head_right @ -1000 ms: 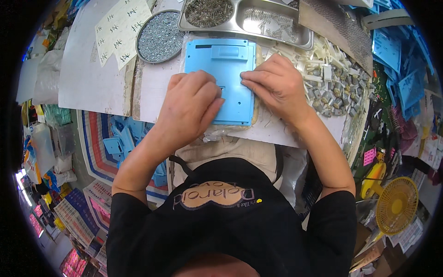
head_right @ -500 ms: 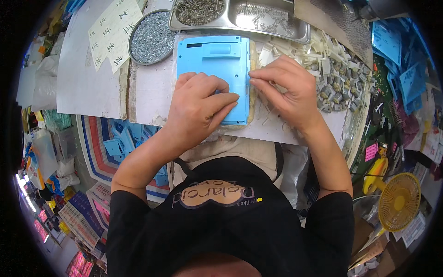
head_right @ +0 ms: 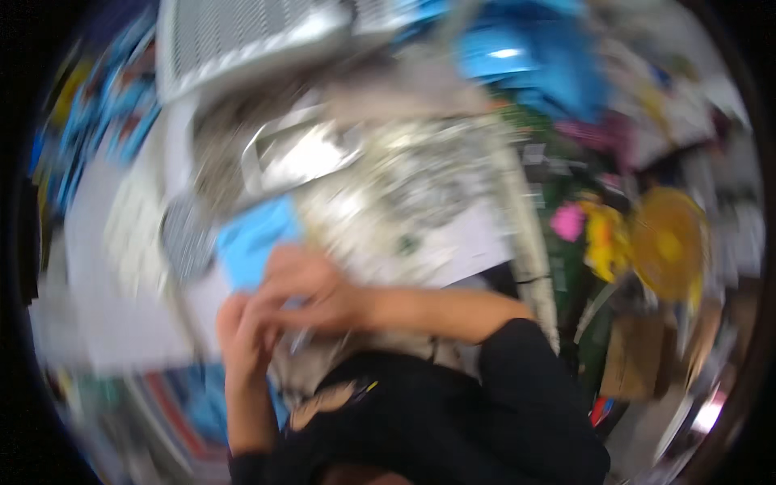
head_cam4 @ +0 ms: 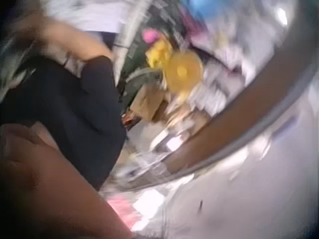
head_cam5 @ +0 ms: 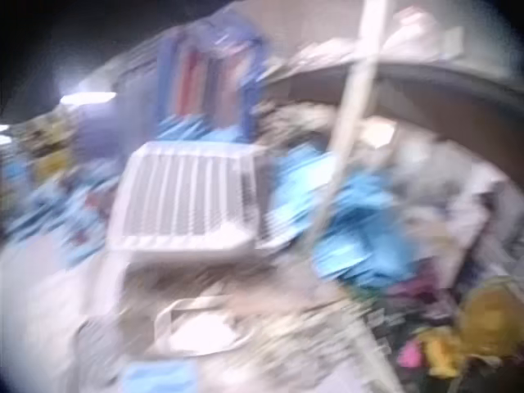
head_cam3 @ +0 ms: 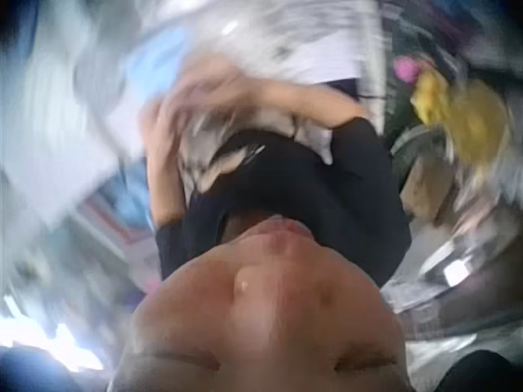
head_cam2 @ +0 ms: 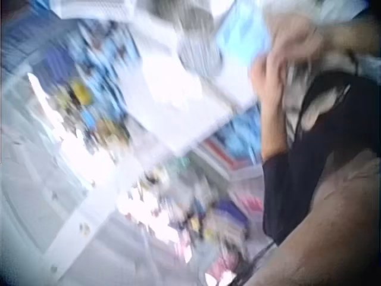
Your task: Assembling and soldering electronic components into a blue plastic gadget housing.
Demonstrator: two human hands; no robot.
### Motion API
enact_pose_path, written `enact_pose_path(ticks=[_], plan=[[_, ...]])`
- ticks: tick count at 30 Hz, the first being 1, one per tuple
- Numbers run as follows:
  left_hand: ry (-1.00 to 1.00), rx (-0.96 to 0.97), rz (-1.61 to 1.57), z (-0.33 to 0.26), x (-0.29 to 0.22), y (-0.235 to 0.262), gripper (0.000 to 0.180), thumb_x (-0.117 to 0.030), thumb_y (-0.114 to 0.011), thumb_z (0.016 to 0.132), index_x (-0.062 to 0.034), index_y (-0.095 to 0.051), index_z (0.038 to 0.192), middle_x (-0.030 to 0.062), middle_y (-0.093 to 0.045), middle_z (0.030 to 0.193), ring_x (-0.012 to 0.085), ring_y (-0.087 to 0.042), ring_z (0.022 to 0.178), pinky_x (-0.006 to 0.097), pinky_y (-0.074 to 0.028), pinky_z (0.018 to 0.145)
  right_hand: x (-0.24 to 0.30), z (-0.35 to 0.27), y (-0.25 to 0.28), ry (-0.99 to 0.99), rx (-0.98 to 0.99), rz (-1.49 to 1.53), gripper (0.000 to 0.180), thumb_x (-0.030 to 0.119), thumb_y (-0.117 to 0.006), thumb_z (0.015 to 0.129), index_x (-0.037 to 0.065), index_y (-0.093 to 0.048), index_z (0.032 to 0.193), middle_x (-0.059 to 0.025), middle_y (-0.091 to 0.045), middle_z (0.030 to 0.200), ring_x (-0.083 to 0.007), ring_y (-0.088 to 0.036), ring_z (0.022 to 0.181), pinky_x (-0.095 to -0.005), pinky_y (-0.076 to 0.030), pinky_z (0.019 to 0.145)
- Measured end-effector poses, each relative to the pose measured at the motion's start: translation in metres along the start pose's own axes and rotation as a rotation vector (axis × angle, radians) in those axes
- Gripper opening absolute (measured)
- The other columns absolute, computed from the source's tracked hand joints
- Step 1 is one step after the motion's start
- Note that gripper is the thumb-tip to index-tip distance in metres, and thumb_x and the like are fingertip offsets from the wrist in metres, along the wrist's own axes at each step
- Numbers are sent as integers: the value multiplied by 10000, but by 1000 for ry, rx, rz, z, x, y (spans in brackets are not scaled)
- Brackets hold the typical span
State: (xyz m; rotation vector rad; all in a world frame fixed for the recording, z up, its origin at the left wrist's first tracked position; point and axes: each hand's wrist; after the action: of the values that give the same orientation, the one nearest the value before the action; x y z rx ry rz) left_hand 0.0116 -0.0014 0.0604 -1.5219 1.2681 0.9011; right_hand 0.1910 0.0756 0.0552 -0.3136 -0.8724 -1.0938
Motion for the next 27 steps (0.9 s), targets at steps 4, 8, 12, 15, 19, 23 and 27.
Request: enact_pose_path(ticks=[4,8,12,15,19,23,27], plan=[[-188,105,-354,7,29,16,153,-155,-559,1007,-6,-562,972,66,-589,733,58,-444,441,166,-331,373,9,6,-15,12,-102,24,94,164,-778,832,84,-741,866,-50,-605,770,-267,-551,752,-380,-416,706],[-183,136,-509,10,35,28,250,-228,-578,1025,15,-565,1083,49,-606,757,33,-446,475,156,-317,369,27,7,-11,160,-168,-189,130,169,-760,830,84,-736,926,-38,-588,774,-267,-548,749,-378,-412,693],[-157,152,-612,14,39,44,175,-195,-598,1015,-32,-535,1011,4,-509,704,31,-384,472,153,-298,385,22,7,-13,216,-13,-365,222,187,-733,853,67,-719,1040,-57,-590,843,-277,-555,781,-395,-441,716],[-311,-173,-385,3,13,35,206,-177,-563,1029,-72,-490,867,-17,-399,645,53,-335,466,172,-268,392,6,52,17,333,-36,-371,375,233,-777,812,39,-683,1118,-112,-612,1032,-303,-585,908,-415,-483,815],[-443,-125,-254,-1,9,37,388,-162,-484,1052,-112,-377,682,-22,-313,601,78,-281,462,223,-204,397,-40,139,90,112,-415,-566,901,417,-724,873,-17,-295,1536,-251,-420,1495,-376,-370,1391,-457,-283,1159],[-527,-133,232,-6,18,52,306,-73,-576,972,-43,-455,692,1,-421,623,87,-380,541,271,-283,493,-88,195,58,-225,-63,154,729,311,-709,914,-31,-393,1475,-239,-566,1358,-281,-591,1194,-362,-464,1011],[-601,-337,489,-21,-3,45,213,-26,-631,903,-6,-523,720,25,-490,638,113,-450,585,283,-366,561,-52,210,28,-306,40,223,400,230,-759,853,-7,-598,1132,-99,-678,980,-149,-646,869,-324,-512,778]])
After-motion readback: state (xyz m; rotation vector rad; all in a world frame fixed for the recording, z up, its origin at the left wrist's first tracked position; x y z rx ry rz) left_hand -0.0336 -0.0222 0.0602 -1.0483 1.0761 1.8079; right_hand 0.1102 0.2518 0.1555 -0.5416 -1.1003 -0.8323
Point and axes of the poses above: each hand's wrist, its own z-axis towards the middle knuckle, its own y-axis out of the back of the hand, x = y × z
